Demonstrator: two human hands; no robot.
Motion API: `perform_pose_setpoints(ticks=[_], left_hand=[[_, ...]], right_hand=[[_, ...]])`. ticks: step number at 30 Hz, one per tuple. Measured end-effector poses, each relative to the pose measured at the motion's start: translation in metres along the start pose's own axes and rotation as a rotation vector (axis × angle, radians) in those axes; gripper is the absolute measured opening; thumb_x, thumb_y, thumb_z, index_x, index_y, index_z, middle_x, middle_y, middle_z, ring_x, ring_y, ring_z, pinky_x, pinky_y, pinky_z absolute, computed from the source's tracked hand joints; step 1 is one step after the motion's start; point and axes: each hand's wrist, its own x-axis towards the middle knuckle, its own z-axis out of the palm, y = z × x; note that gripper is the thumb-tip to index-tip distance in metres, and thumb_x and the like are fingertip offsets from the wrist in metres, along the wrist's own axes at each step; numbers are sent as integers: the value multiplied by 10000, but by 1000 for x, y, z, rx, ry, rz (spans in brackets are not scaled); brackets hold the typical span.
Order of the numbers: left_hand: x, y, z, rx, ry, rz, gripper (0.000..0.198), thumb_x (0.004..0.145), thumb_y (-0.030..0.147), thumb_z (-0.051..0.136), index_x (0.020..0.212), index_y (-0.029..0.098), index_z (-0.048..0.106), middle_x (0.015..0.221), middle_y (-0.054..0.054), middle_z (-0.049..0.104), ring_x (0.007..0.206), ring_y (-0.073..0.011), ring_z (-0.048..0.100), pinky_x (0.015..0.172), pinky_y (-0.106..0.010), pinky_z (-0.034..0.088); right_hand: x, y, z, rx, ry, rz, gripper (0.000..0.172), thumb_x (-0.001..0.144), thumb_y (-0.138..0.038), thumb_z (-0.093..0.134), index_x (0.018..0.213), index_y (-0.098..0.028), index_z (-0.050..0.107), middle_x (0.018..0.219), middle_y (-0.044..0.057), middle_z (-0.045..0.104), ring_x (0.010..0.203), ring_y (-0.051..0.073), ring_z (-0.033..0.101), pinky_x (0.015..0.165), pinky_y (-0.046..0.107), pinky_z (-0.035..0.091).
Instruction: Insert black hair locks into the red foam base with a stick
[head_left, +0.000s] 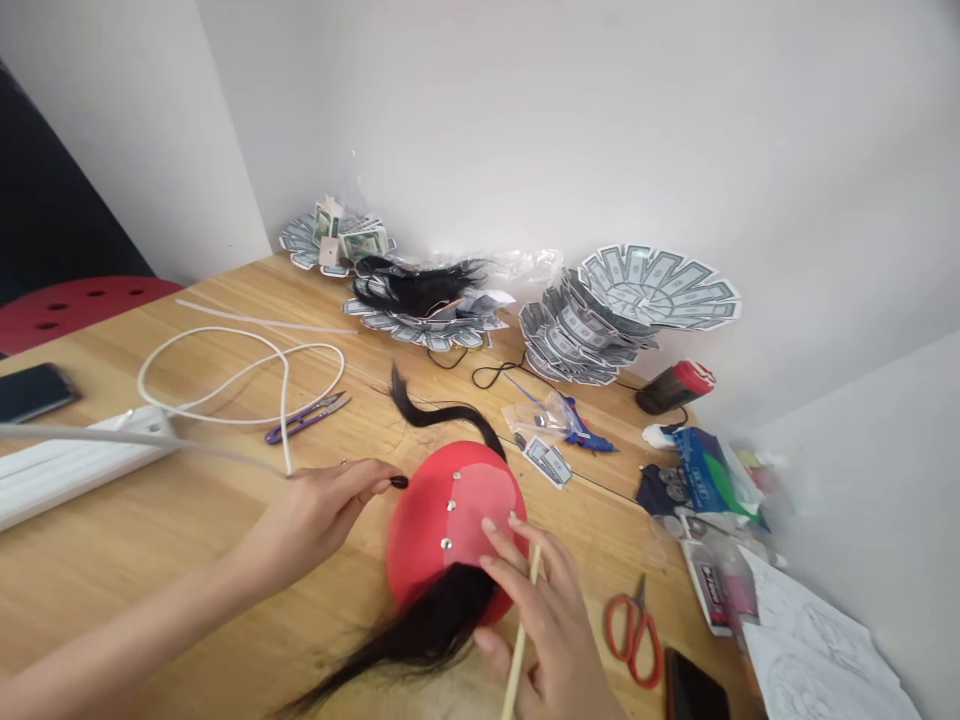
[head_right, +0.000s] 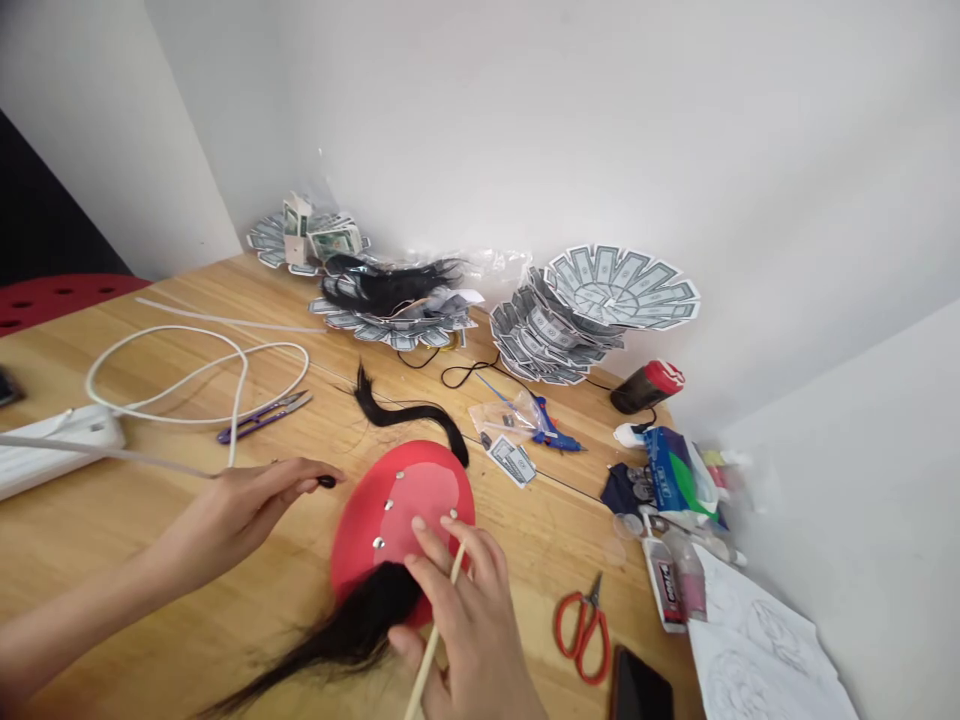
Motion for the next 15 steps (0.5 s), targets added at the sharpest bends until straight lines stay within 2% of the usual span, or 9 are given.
perform_pose_setpoints(ticks=[3,5,8,11,15], left_hand=[[-4,-2,-7,-55,-2,-93,266,991,237,426,957,200,687,837,-31,790,729,-193,758,632,-236,528],[-7,-2,-9,-113,-8,-165,269,1001,277,431,944,203,683,855,-31,788,712,-182,737,640,-238,538],[-15,1,-4,-242,-48,-268,306,1026,329,403,941,210,672,889,-24,794,694,-158,719,624,-221,572],[-27,5,3,-371,-83,-352,337,1030,371,385,924,212,663,891,-26,792,769,-167,734,633,-215,603],[-44,2,4,-450,-50,-459,359,1023,433,399,918,207,657,916,-48,779,808,-177,720,666,-227,604]], right_hand=[[-6,2,-7,-132,2,-132,555,1025,-574,423,1313,-121,562,1391,136,662,1319,322,467,1074,464,345],[-8,1,-6,-198,3,-238,558,1015,-589,442,1247,-112,612,1287,143,730,1245,336,507,1070,482,325],[-6,-7,3,-268,-31,-337,372,1088,-365,386,1251,-173,659,1264,46,756,1213,292,517,1138,488,232],[0,-16,16,-308,-59,-377,423,1093,-157,304,1283,-251,670,1356,-51,704,1223,225,501,1176,453,172],[6,-26,36,-305,-97,-437,406,1084,-154,314,1310,-180,649,1433,20,646,1314,228,464,1080,439,306]])
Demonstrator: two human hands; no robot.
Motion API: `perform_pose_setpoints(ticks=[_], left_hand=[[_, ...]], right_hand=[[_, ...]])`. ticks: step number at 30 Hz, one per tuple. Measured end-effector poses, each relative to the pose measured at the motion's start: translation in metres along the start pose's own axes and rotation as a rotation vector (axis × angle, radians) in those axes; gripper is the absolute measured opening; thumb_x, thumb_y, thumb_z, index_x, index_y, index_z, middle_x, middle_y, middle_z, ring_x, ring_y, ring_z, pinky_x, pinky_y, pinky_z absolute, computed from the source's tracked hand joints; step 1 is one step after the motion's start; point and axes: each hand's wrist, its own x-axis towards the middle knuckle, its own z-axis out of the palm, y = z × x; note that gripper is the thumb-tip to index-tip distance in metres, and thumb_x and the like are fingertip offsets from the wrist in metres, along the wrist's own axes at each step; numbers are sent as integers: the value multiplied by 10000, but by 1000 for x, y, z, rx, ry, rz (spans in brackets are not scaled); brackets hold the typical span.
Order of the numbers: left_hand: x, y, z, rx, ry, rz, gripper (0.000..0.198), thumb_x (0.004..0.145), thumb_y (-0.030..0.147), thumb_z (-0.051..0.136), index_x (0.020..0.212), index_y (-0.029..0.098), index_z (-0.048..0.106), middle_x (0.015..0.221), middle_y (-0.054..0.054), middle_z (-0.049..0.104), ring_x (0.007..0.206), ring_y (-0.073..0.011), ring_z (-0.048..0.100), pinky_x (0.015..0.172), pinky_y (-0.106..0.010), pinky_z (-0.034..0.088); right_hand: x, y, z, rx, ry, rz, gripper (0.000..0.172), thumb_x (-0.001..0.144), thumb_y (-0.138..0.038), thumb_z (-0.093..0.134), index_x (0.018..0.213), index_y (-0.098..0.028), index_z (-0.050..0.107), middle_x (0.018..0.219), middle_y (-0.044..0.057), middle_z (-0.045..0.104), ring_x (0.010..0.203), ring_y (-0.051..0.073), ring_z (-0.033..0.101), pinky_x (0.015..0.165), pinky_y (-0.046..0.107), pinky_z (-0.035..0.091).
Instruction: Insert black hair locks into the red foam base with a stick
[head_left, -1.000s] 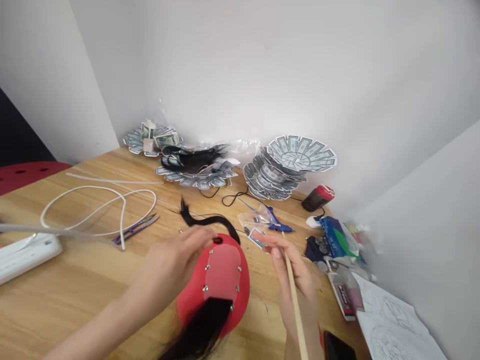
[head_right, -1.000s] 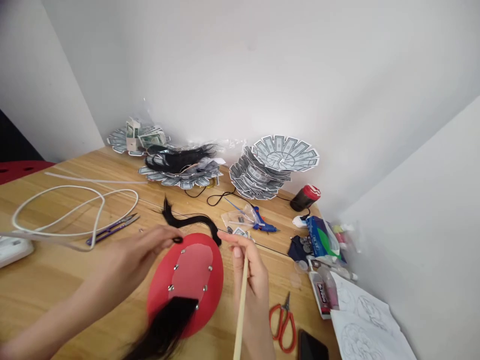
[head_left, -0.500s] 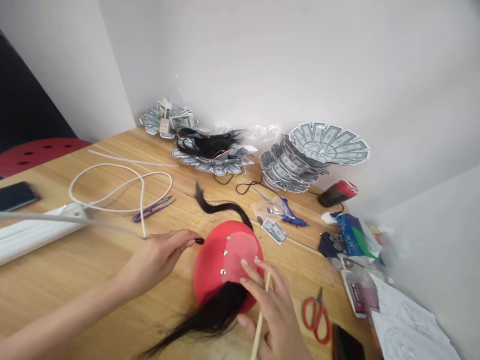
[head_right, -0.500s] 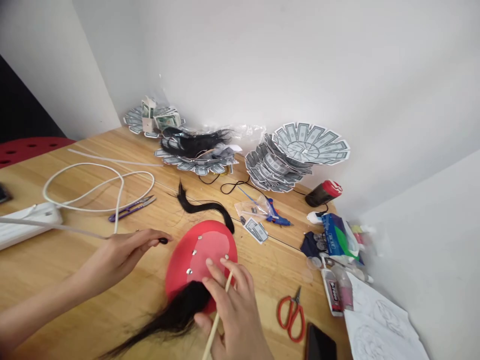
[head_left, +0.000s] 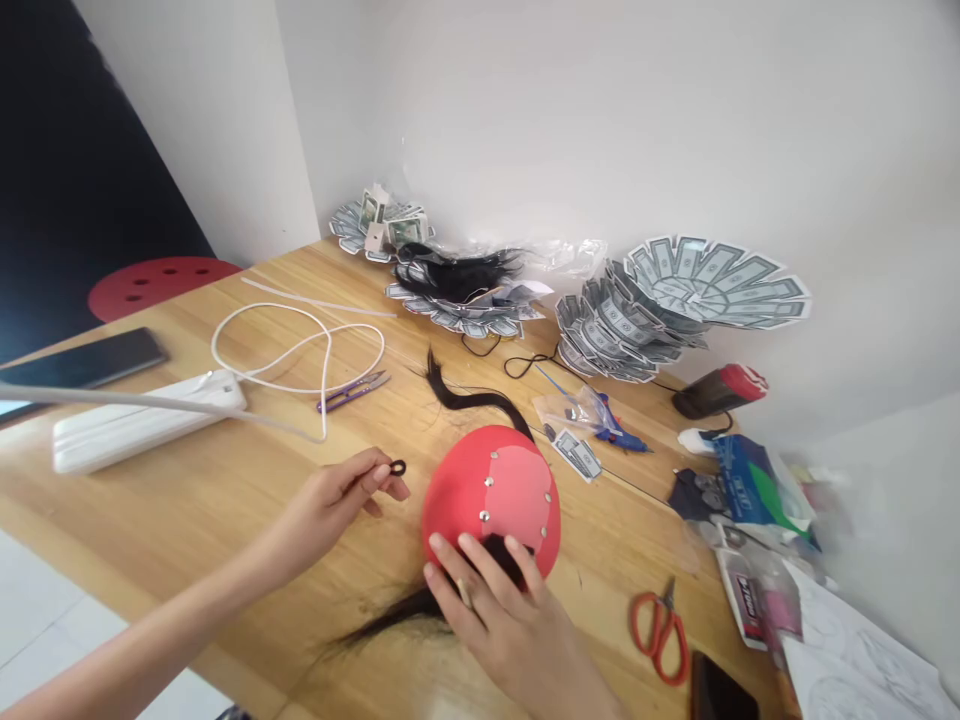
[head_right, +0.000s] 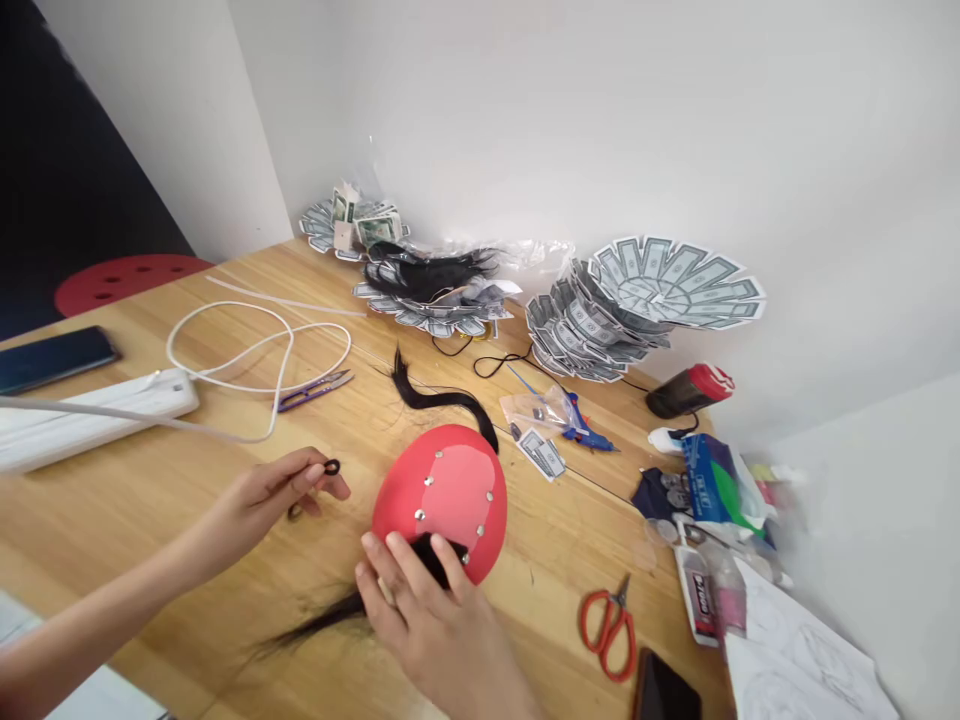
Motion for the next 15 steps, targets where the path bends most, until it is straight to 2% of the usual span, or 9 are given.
perform_pose_setpoints(ticks=[3,5,7,9,11,12,15], left_hand=[[-6,-9,-7,-35,6,-48,390,1010,478,417,868,207,659,890,-56,771,822,-189,715,706,-242,594],[-10,-14,-9,-52,-15,-74,402,994,502,433,833,208,655,844,-56,768,800,-197,718,713,-253,587],[-16,-18,-7,-64,-35,-102,411,990,520,424,825,212,642,831,-59,767,802,-210,725,718,-265,585],[-25,-18,3,-62,-38,-132,400,1005,517,394,856,222,620,888,-63,772,865,-220,731,773,-281,581],[-38,-17,19,-41,-29,-160,367,1026,491,368,897,234,595,953,-59,765,929,-220,720,847,-294,556],[-45,-15,29,-22,-26,-167,353,1032,480,360,905,240,585,922,-49,753,909,-218,713,845,-295,544],[-61,-13,56,11,-46,-192,368,1041,473,282,847,257,508,654,14,629,591,-190,615,620,-271,510]], right_hand=[[8,-11,11,44,-23,-67,381,1068,-130,326,1248,-115,662,1189,80,761,1250,233,535,1091,429,321],[13,-19,16,79,-49,-106,329,1046,-125,378,1181,-104,677,989,73,782,1111,239,608,1099,417,330],[18,-27,18,112,-68,-126,260,1008,-131,450,1128,-94,677,910,75,767,941,237,646,1054,402,381],[21,-35,18,129,-80,-91,230,969,-105,476,1096,-79,666,874,86,749,790,219,637,961,378,446],[25,-41,18,127,-88,-10,235,931,-50,461,1058,-81,657,819,82,720,702,211,615,879,363,481],[26,-44,18,121,-84,36,245,911,-23,453,1040,-89,651,793,78,704,684,215,611,854,367,488],[31,-48,19,101,-35,136,290,883,18,409,1031,-91,633,770,84,675,650,237,607,820,401,491]])
